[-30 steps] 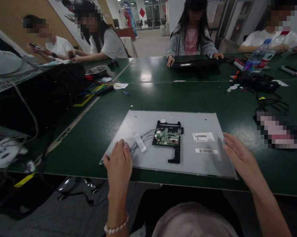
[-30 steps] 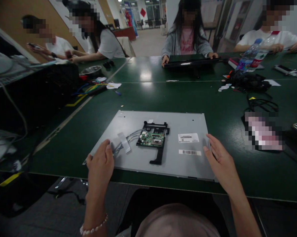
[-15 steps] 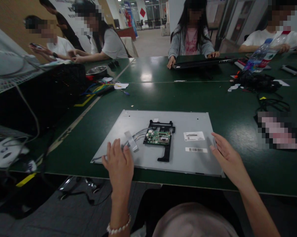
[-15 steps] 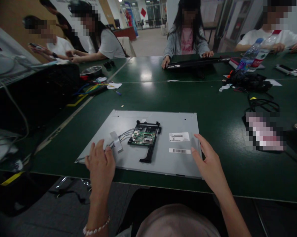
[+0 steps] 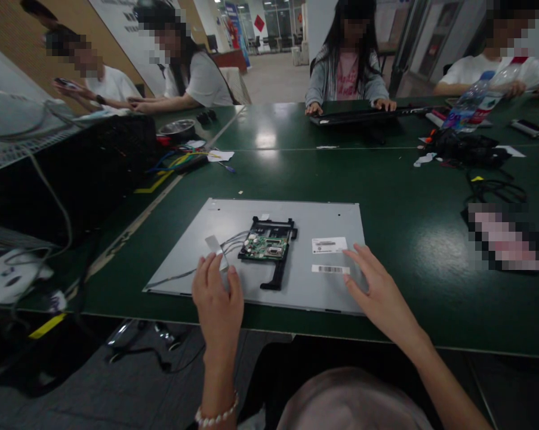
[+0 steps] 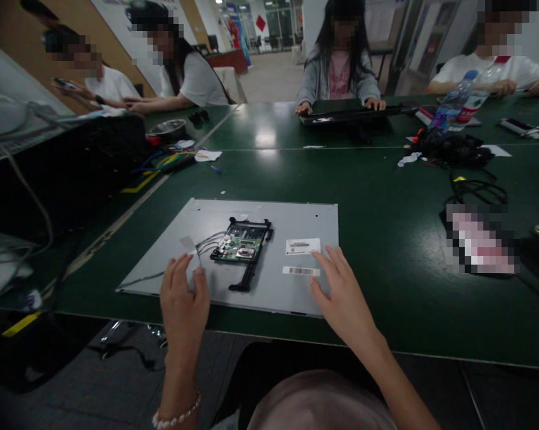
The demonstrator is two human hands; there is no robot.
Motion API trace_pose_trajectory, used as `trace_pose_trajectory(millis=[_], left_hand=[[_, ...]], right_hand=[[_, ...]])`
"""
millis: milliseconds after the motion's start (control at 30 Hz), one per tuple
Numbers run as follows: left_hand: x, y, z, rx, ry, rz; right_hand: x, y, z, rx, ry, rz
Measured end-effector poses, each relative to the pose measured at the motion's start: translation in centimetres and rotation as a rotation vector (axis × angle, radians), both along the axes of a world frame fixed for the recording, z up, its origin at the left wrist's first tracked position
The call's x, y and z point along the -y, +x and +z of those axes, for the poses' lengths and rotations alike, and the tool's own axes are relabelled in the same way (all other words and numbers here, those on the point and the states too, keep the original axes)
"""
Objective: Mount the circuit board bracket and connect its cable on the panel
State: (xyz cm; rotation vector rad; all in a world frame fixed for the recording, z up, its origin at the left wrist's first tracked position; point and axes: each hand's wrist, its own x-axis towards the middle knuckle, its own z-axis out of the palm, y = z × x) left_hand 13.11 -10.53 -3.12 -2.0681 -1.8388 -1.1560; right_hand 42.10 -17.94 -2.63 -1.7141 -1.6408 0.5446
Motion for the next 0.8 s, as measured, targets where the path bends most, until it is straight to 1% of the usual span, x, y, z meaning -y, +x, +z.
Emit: trace_pose_trajectory(millis=[67,167,300,367,433,500,567,633,700,800], left_hand=[[0.1,0.3,0.0,-0.001,0.004,-0.001],[0.2,0.9,0.1,-0.012,-0.015,0.014],[0.7,1.7,0.8,-0.013,-0.012,0.024],[1.1,2.2,1.3,-0.009,0.008,0.001],[1.7,3.1,1.8,-0.007,0.025,-0.073],[2.3,4.3,2.0,-0.034,0.003,-0.197],[3.0,5.9,2.0,-0.103,-0.068,-0.337],[3.4,7.5,1.8,-0.174,-0.141,-0.445],[3.6,8.9,1.4,-0.21,-0.186,-0.488],[3.5,10.1,0.8,-0.235,-0.234,-0.464]], right_hand=[[-0.1,-0.2,0.0,0.044,-0.021,0.042],[-0.4,-0.4,0.0,0.127,-0.034,0.143],[-0.7,-0.5,0.2,0.213,-0.024,0.256],[-0.8,-0.6,0.4,0.236,-0.022,0.29],[-1.0,-0.8,0.6,0.255,-0.018,0.317],[-1.2,-1.0,0.9,0.273,-0.01,0.347],[-1.5,-1.1,1.1,0.286,-0.004,0.376],[-1.8,-1.2,1.3,0.295,-0.001,0.395],[-2.0,-1.1,1.4,0.3,0.002,0.41],[-2.2,-1.1,1.4,0.294,0.012,0.429]])
